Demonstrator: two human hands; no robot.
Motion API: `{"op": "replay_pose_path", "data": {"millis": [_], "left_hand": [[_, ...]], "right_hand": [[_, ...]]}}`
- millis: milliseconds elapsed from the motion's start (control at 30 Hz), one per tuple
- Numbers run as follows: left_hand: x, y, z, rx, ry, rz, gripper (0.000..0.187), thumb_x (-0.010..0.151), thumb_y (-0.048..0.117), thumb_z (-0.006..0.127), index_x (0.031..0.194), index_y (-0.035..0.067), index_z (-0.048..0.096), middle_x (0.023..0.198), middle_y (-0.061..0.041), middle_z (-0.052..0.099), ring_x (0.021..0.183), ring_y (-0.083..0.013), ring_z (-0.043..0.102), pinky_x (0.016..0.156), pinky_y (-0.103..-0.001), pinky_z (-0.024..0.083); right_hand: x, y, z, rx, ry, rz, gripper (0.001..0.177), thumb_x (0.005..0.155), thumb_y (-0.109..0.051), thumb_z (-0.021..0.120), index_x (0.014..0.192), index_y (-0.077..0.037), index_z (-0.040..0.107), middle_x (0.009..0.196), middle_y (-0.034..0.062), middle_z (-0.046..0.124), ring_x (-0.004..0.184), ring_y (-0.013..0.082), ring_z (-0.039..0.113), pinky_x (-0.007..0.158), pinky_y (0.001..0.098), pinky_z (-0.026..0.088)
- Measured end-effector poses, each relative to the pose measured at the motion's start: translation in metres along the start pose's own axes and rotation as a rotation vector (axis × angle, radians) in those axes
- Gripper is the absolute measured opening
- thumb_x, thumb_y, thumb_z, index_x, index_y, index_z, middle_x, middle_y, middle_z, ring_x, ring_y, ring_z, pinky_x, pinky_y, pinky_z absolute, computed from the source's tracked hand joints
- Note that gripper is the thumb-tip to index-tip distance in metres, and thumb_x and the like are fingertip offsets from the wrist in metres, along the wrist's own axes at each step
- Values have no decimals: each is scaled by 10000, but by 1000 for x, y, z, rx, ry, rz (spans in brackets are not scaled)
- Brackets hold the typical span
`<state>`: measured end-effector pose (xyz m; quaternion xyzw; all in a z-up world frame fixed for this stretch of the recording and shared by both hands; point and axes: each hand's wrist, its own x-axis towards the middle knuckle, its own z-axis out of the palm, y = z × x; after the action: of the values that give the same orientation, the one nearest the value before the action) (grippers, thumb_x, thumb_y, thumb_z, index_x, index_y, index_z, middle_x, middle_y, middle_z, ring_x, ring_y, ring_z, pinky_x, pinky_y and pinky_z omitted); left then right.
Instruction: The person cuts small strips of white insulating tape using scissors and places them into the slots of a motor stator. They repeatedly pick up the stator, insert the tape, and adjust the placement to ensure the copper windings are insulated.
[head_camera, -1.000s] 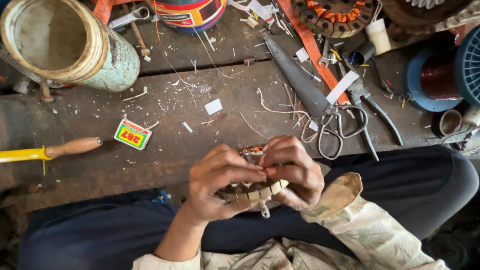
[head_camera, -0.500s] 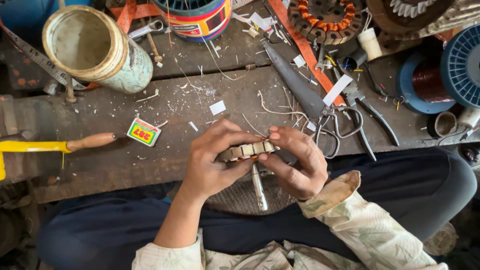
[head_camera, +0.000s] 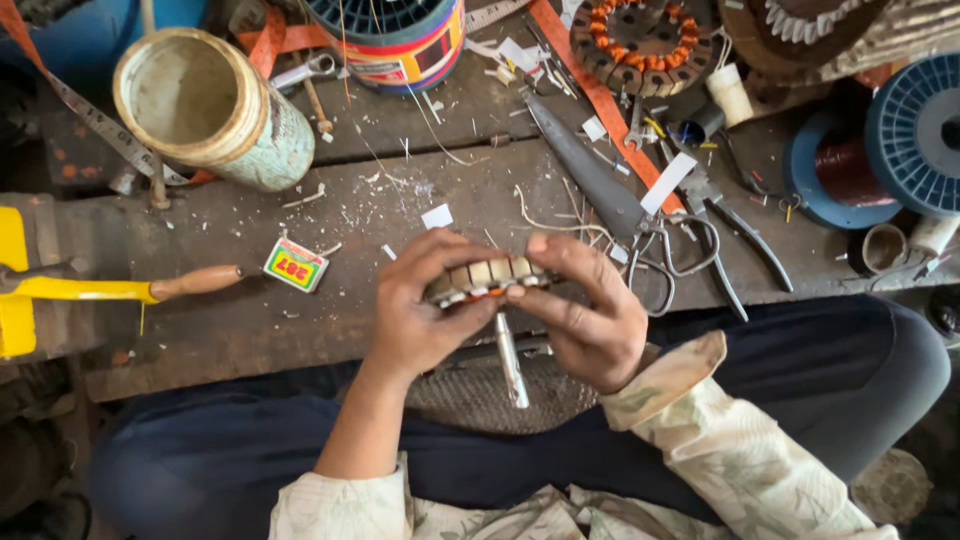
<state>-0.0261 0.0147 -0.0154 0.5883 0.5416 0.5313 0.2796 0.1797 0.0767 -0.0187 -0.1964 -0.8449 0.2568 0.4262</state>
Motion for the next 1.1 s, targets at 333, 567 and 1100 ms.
{"op": "replay_pose_path", "data": {"millis": [333,567,1100], "left_hand": [[-22,-55,3,-513,196,-230,564,908,279,821,1335,-20,604,1247,-99,668,1146,-194,659,1025,-335,523],[-4,-41,2,-662,354,-227,557,1116,422,509,1463,-14,504,1437,-158,598,1342,-220,565,1189,-393,437],[-5,-43,-7,-173,412,-148,495,1171,391,398,1359,-26,588,1269,-196,726,1229,-265,684,1151,-397,492]], "right_hand": [[-9,2,14,261,7,549,564,922,-7,759,1445,19,548,1437,175,595,1172,210,686,999,312,597],[0,4,10,251,-71,487,653,875,14,780,1473,28,518,1406,173,570,1105,168,627,933,282,581],[-3,-8,1,-57,-96,558,166,909,-78,760,1059,-37,701,1093,76,729,753,152,677,645,266,541]]}}
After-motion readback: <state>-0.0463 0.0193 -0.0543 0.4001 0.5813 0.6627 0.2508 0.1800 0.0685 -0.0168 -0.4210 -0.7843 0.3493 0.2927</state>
